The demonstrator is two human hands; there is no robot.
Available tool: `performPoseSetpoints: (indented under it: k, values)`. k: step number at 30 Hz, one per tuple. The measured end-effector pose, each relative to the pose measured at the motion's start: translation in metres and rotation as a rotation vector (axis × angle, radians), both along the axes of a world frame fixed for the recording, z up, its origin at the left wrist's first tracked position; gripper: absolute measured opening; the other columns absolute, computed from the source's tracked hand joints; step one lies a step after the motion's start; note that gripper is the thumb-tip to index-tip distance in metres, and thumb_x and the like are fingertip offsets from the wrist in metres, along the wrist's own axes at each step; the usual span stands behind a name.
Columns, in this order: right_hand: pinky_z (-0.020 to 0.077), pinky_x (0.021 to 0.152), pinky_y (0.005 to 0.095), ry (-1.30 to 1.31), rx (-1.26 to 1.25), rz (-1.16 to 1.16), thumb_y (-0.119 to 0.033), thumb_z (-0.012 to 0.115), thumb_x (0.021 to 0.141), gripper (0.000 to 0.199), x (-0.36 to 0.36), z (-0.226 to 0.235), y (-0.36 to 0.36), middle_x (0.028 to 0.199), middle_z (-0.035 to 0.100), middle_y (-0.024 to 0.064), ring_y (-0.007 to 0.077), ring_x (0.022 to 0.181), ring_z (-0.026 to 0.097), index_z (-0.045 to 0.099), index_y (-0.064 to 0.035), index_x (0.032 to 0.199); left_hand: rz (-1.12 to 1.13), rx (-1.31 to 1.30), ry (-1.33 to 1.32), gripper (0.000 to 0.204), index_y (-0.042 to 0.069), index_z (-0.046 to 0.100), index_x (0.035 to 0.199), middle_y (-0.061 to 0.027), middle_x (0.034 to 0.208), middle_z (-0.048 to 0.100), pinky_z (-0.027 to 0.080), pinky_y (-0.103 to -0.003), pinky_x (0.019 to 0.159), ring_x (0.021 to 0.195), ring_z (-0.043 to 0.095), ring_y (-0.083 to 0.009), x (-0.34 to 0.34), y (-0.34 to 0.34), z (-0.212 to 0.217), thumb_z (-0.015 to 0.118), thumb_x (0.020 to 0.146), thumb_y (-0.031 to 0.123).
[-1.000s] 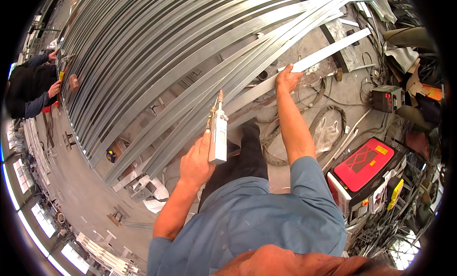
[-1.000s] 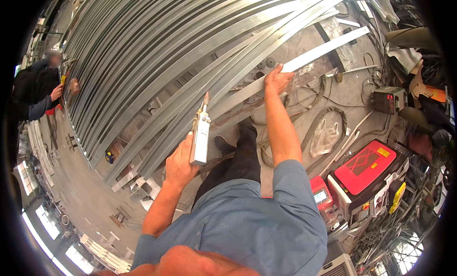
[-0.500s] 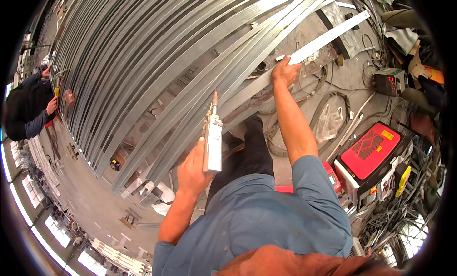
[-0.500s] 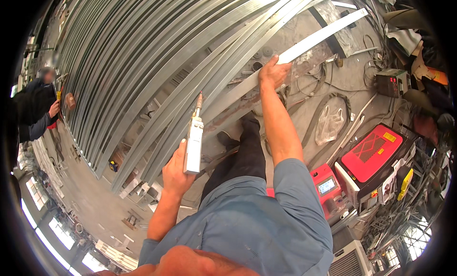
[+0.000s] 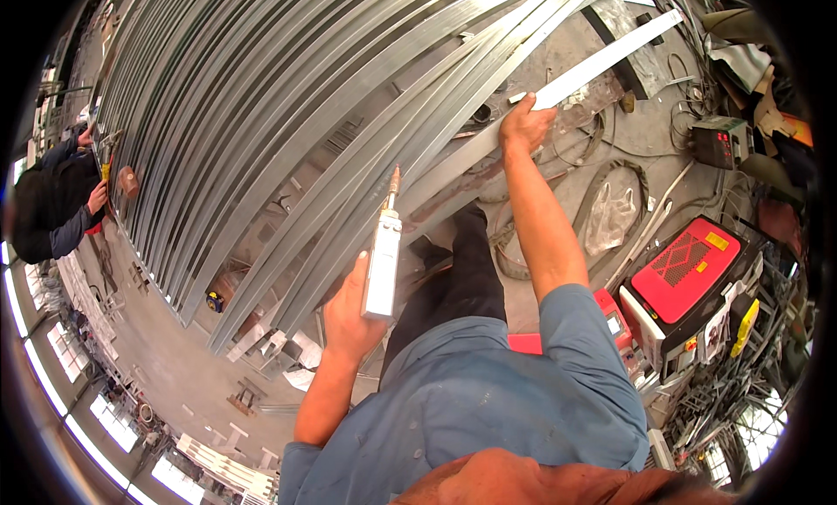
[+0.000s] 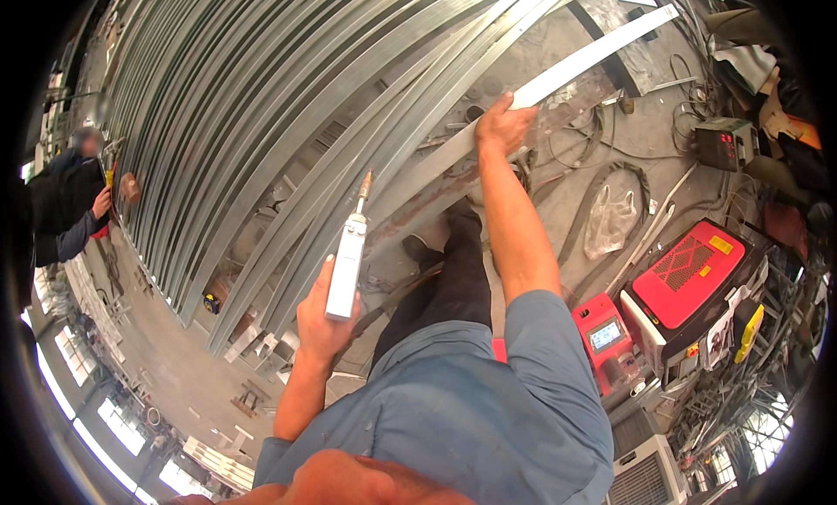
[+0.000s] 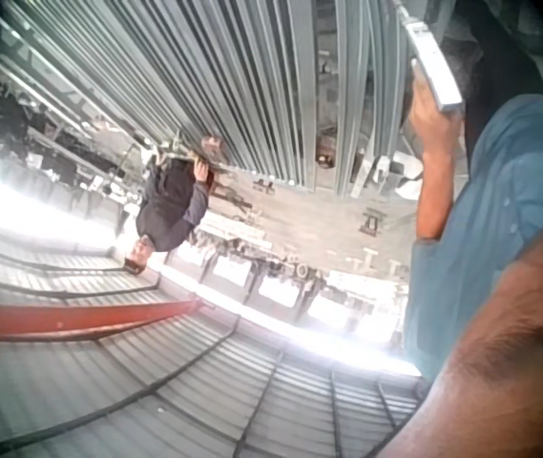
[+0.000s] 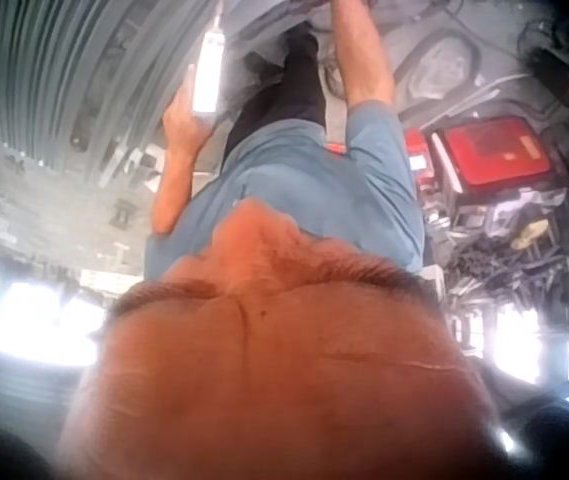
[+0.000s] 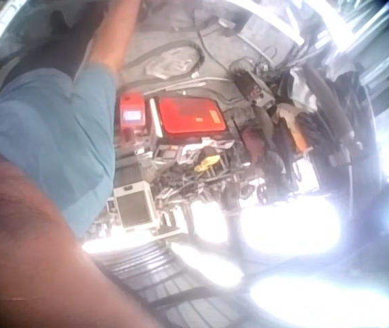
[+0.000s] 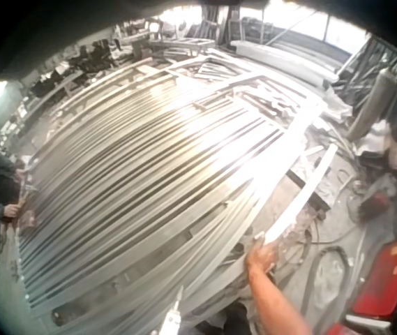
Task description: The person prepares a welding torch by attaching a small metal component, then welds several long metal bars arranged on a workbench. The person holds the bars in place with one hand while applying the welding torch with the other, creating visible sparks along the seams.
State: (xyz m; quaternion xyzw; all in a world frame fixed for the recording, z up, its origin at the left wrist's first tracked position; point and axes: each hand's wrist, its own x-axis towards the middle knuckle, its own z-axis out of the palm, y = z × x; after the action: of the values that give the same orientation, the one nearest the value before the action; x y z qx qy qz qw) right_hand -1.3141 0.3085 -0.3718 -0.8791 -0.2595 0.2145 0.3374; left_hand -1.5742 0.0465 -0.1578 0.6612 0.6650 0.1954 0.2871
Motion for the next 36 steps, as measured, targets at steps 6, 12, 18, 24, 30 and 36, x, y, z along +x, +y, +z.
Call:
performPoseSetpoints:
  k: [6,12,18,24,30,36]
  values:
    - [0.0464,0.099,0.0550,-0.002,-0.003,0.018,-0.047,0.051,0.099,0.071,0.002,-0.003,-0.001,0.127,0.059,0.0313,0.0485,0.116,0.059,0.037,0.0087,0.142,-0.011,0.006,0.003,0.075,-0.007,0.045,0.147,-0.0283,0.115,0.068,0.059,-0.043,0.079,0.094,0.072,-0.0426,-0.004,-0.002,-0.005,0.078,0.081,0.003]
    - [0.0463,0.099,0.0555,-0.007,-0.031,0.014,-0.047,0.050,0.099,0.072,0.004,-0.010,0.001,0.127,0.057,0.0318,0.0486,0.116,0.059,0.036,0.0098,0.141,-0.011,-0.005,0.014,0.075,-0.007,0.045,0.147,-0.0287,0.117,0.068,0.059,-0.043,0.080,0.095,0.072,-0.0422,-0.003,-0.001,-0.003,0.078,0.080,0.004]
    - [0.0463,0.099,0.0555,0.010,-0.013,0.027,-0.047,0.051,0.099,0.074,0.004,-0.008,0.000,0.128,0.057,0.0316,0.0486,0.117,0.059,0.035,0.0102,0.142,-0.011,0.019,0.036,0.074,-0.007,0.047,0.146,-0.0281,0.115,0.069,0.060,-0.042,0.079,0.095,0.072,-0.0412,-0.001,-0.004,-0.008,0.078,0.080,0.005]
    - [0.0466,0.098,0.0554,0.007,-0.022,0.012,-0.046,0.051,0.099,0.072,0.004,-0.008,0.000,0.129,0.057,0.0305,0.0473,0.117,0.060,0.036,0.0080,0.143,-0.017,0.037,0.041,0.073,-0.007,0.047,0.145,-0.0276,0.115,0.069,0.059,-0.042,0.080,0.096,0.072,-0.0413,-0.001,-0.005,-0.011,0.077,0.080,0.004]
    - [0.0468,0.097,0.0561,0.008,-0.023,0.002,-0.046,0.051,0.098,0.071,0.002,-0.006,0.001,0.125,0.060,0.0307,0.0490,0.114,0.061,0.037,0.0078,0.141,0.092,0.029,-0.119,0.068,-0.007,0.052,0.142,-0.0239,0.112,0.071,0.059,-0.038,0.080,0.094,0.074,-0.0360,-0.006,-0.007,-0.006,0.077,0.079,0.004]
    - [0.0461,0.097,0.0565,-0.036,-0.005,0.012,-0.047,0.051,0.098,0.068,0.002,-0.005,0.000,0.124,0.060,0.0318,0.0497,0.113,0.060,0.040,0.0076,0.137,0.173,-0.006,-0.243,0.061,-0.009,0.056,0.136,-0.0242,0.118,0.071,0.058,-0.037,0.085,0.101,0.074,-0.0350,-0.019,-0.005,-0.012,0.080,0.084,0.010]
